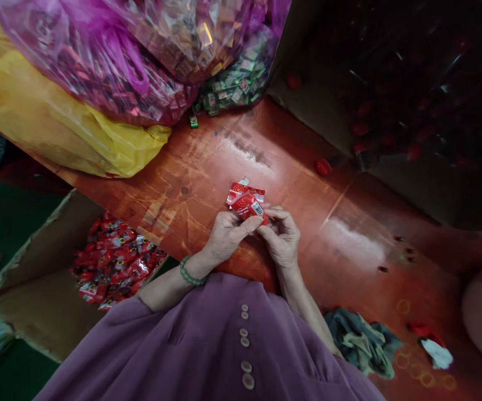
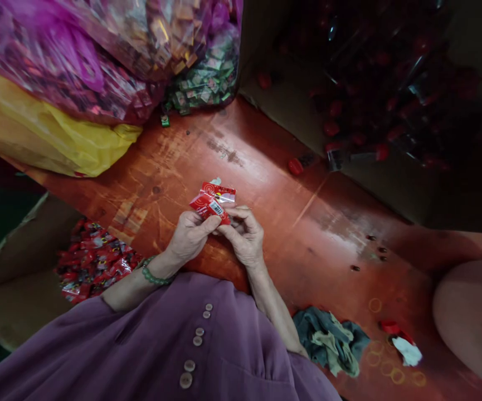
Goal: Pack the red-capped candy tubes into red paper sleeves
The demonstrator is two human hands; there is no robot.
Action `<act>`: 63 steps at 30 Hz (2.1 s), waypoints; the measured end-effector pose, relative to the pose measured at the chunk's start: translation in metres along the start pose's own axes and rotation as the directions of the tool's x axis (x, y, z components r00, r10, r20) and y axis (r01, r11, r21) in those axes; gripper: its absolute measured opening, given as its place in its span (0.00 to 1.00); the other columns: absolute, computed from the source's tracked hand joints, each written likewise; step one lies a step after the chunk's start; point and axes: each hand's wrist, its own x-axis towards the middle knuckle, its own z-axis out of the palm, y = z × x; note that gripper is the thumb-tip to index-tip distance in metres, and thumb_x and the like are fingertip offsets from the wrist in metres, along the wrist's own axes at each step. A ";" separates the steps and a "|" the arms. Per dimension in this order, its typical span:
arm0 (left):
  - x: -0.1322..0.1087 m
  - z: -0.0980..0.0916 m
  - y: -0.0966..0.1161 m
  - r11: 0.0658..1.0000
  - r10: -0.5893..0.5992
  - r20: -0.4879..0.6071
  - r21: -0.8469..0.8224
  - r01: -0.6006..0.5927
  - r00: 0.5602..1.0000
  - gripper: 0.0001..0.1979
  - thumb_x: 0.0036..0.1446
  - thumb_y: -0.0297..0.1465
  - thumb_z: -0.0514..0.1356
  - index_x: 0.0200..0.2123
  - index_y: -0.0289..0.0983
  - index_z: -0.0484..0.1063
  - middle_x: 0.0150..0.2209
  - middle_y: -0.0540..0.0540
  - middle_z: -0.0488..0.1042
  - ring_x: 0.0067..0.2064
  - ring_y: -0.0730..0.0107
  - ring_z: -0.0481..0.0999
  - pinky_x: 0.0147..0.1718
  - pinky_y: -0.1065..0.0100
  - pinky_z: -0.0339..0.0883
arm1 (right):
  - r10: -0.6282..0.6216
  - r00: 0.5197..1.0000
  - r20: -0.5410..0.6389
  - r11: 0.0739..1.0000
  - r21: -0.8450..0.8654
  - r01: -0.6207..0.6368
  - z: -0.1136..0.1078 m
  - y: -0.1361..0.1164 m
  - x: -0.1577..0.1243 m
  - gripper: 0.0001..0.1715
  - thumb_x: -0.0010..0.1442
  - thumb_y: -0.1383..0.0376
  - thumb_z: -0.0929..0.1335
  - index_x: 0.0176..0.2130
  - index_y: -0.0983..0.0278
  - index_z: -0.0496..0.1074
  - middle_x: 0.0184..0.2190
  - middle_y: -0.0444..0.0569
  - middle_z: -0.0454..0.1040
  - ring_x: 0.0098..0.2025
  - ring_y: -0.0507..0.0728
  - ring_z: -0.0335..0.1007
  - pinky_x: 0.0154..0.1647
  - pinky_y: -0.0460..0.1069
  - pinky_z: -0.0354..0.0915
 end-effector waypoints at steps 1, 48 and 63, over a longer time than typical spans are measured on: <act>-0.001 0.000 0.000 1.000 0.002 0.005 0.009 -0.002 1.000 0.17 0.51 0.44 0.69 0.36 0.36 0.82 0.41 0.42 0.82 0.36 0.69 0.79 0.35 0.70 0.72 | 0.008 1.000 -0.005 1.000 0.014 -0.008 -0.001 0.002 0.000 0.15 0.50 0.55 0.77 0.36 0.56 0.75 0.35 0.44 0.73 0.35 0.53 0.73 0.37 0.50 0.76; 0.035 -0.052 0.023 -0.274 0.384 0.728 0.677 -0.683 0.568 0.17 0.60 0.22 0.56 0.48 0.43 0.76 0.44 0.41 0.80 0.43 0.60 0.78 0.43 0.59 0.73 | -0.169 0.985 0.037 0.148 -0.987 0.062 -0.094 -0.041 0.099 0.23 0.62 0.76 0.62 0.52 0.62 0.74 0.58 0.60 0.70 0.61 0.69 0.62 0.56 0.68 0.63; 0.031 -0.036 0.031 -0.311 0.314 0.689 0.725 -0.615 0.653 0.10 0.65 0.26 0.54 0.38 0.35 0.76 0.34 0.42 0.75 0.35 0.63 0.70 0.37 0.64 0.67 | 0.010 0.998 -0.069 0.901 -0.432 -0.039 -0.073 -0.008 0.063 0.25 0.59 0.55 0.71 0.53 0.62 0.69 0.37 0.47 0.79 0.34 0.54 0.75 0.39 0.51 0.71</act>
